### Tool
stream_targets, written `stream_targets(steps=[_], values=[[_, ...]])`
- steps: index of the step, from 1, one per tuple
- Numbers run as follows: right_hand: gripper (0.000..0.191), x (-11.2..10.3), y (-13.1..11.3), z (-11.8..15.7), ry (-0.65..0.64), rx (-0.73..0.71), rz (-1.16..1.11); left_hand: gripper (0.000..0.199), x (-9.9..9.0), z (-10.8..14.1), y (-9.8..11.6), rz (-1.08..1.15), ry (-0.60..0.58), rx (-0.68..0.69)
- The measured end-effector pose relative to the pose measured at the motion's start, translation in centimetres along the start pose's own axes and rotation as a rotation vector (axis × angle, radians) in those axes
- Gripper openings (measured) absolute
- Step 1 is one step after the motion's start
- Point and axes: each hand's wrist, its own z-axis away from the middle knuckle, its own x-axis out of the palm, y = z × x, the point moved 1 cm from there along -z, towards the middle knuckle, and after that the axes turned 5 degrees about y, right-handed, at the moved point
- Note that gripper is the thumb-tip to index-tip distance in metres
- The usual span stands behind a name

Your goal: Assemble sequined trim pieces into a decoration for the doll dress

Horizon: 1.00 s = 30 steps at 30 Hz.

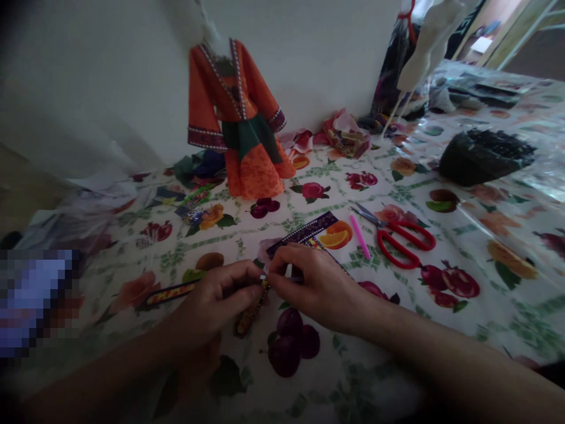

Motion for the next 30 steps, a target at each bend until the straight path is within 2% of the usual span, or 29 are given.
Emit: stream_targets(steps=[12,23,30], values=[[0.009,0.01,-0.39,-0.11,0.010,0.031,-0.029,0.011,-0.04,-0.24,-0.25,0.019,-0.022,0.023],[0.011,-0.38,-0.06,-0.05,0.042,-0.001,0.019,0.009,-0.18,-0.40,-0.19,-0.051,0.024,0.054],[0.009,-0.26,-0.30,0.15,0.003,-0.012,0.001,0.010,0.10,-0.29,-0.40,-0.014,0.006,0.041]])
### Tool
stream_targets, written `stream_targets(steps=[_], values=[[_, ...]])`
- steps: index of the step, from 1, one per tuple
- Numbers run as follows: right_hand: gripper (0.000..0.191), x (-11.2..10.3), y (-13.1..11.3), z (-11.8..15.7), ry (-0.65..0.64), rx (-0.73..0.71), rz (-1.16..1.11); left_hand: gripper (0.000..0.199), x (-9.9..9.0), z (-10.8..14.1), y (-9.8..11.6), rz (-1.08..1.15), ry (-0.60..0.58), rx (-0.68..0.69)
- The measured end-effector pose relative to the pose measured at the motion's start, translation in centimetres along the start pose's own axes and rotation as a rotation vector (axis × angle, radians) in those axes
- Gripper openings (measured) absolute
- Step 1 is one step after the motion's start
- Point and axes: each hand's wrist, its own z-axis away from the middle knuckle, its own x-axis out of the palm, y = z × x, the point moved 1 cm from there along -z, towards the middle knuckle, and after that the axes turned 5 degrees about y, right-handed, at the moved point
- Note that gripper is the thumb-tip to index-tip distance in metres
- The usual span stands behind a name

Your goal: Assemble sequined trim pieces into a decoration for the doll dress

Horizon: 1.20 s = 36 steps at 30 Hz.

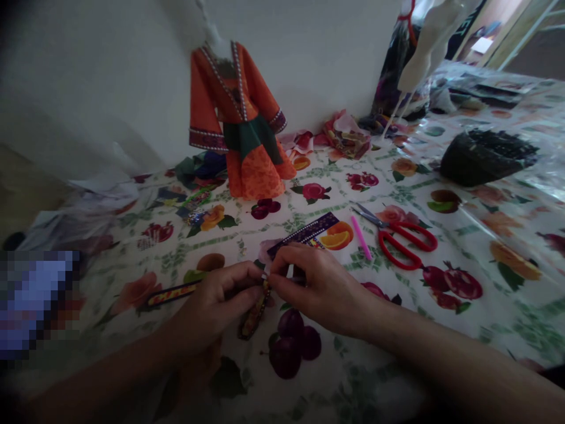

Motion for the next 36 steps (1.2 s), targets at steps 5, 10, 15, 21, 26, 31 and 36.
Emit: stream_targets(steps=[5,10,15,21,26,31,36], values=[[0.007,0.32,-0.12,-0.03,0.013,0.028,0.007,0.011,0.07,0.16,0.00,-0.010,0.002,-0.023],[0.008,0.36,0.21,-0.18,0.011,0.005,0.005,0.011,-0.08,0.03,-0.07,-0.043,0.000,0.018],[0.009,0.30,0.47,-0.09,-0.003,0.000,0.003,0.010,-0.02,0.07,-0.13,-0.036,0.006,0.014],[0.008,0.30,0.09,-0.05,0.007,0.015,0.007,0.011,0.08,0.20,-0.08,-0.010,-0.004,-0.004],[0.009,0.34,0.01,0.02,0.011,0.022,0.005,0.011,0.18,0.27,0.10,-0.017,0.002,-0.017],[0.009,0.44,0.17,-0.07,0.014,0.022,0.003,0.010,0.35,0.26,0.24,-0.006,0.007,-0.030],[0.009,0.65,0.32,-0.12,0.028,0.032,0.005,0.009,0.32,0.31,-0.14,-0.023,0.006,-0.009]])
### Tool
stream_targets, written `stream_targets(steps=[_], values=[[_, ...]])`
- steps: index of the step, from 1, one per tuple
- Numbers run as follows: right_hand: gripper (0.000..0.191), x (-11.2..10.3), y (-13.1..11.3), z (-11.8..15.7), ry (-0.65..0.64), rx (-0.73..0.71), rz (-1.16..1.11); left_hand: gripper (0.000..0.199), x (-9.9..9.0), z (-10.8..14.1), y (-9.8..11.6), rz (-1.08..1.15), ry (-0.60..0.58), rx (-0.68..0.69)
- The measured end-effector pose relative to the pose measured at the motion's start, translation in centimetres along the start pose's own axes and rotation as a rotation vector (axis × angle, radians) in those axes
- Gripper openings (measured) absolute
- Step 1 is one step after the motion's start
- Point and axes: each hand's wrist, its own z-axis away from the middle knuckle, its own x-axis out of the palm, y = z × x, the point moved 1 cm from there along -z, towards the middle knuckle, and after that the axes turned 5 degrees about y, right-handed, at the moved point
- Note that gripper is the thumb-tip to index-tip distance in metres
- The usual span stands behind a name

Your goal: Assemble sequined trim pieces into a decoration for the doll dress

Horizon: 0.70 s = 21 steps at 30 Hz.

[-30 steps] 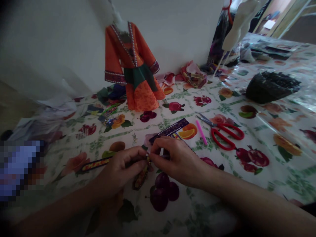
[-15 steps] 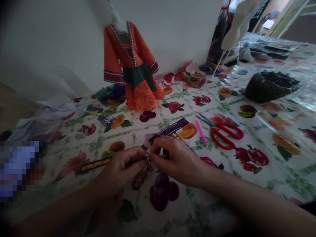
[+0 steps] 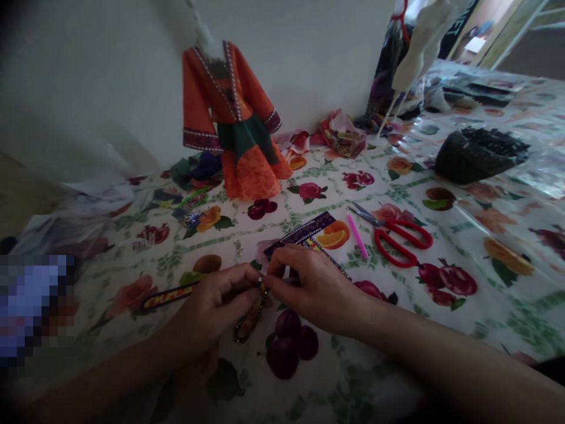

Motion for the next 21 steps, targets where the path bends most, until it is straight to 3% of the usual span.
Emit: stream_targets(steps=[21], values=[[0.012,0.2,0.0,0.2,0.002,-0.039,0.051,0.026,-0.1,-0.2,0.1,-0.016,0.031,-0.014]])
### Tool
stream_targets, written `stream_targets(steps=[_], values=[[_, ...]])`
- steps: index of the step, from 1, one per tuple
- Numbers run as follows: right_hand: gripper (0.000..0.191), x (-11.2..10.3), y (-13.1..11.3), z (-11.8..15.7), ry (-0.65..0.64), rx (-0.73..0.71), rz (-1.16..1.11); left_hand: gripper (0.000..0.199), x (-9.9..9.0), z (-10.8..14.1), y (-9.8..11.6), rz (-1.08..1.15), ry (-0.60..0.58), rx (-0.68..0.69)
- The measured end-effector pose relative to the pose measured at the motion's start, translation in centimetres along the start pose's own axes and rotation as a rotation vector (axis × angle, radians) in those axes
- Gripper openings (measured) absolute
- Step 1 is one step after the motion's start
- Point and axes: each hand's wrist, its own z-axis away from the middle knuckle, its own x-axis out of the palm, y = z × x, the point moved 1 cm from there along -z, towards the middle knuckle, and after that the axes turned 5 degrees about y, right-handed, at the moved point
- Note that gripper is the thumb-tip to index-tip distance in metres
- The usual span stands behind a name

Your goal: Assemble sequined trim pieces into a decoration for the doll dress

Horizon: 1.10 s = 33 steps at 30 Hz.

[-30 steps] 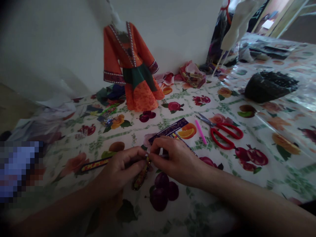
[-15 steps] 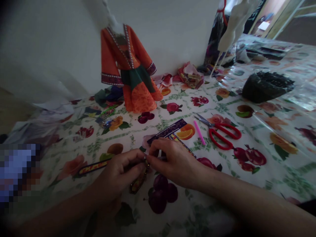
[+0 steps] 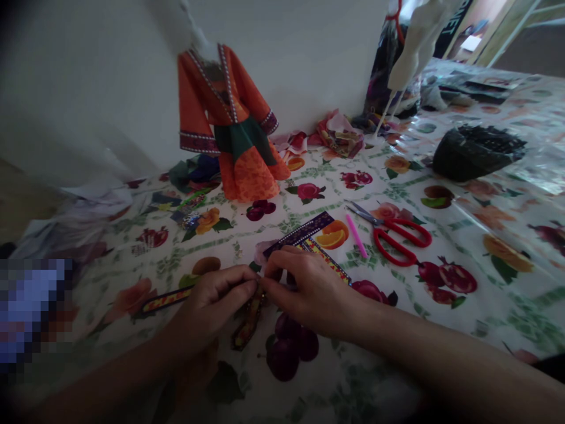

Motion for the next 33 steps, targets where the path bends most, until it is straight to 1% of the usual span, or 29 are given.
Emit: stream_targets(steps=[5,9,14,16,19,21,25,29,33], values=[[0.011,-0.55,-0.47,-0.18,-0.008,0.009,-0.035,0.027,-0.56,-0.09,0.29,-0.140,0.041,0.108],[0.009,-0.58,-0.42,-0.14,-0.006,0.014,-0.041,0.028,-0.68,-0.11,0.43,-0.188,0.059,0.115],[0.008,-0.31,-0.19,-0.10,0.001,0.004,-0.050,0.033,-0.76,-0.02,0.27,-0.183,0.136,0.137],[0.008,-0.22,-0.15,-0.10,-0.004,0.002,-0.044,0.032,-0.67,-0.02,0.25,-0.176,0.122,0.131],[0.008,-0.16,-0.11,-0.07,-0.014,0.010,-0.024,0.024,-0.39,-0.09,0.28,-0.159,0.070,0.088],[0.008,-0.18,-0.10,-0.03,-0.014,0.012,-0.019,0.021,-0.28,-0.16,0.23,-0.148,0.077,0.092],[0.009,-0.29,-0.11,0.02,-0.001,0.006,-0.040,0.020,-0.44,-0.26,-0.09,-0.192,0.123,0.183],[0.009,-0.35,-0.18,0.01,0.007,-0.003,-0.068,0.020,-0.70,-0.23,0.03,-0.298,0.177,0.293],[0.007,-0.49,-0.31,-0.03,0.016,0.036,-0.075,0.021,-0.69,-0.18,0.62,-0.354,0.225,0.328]])
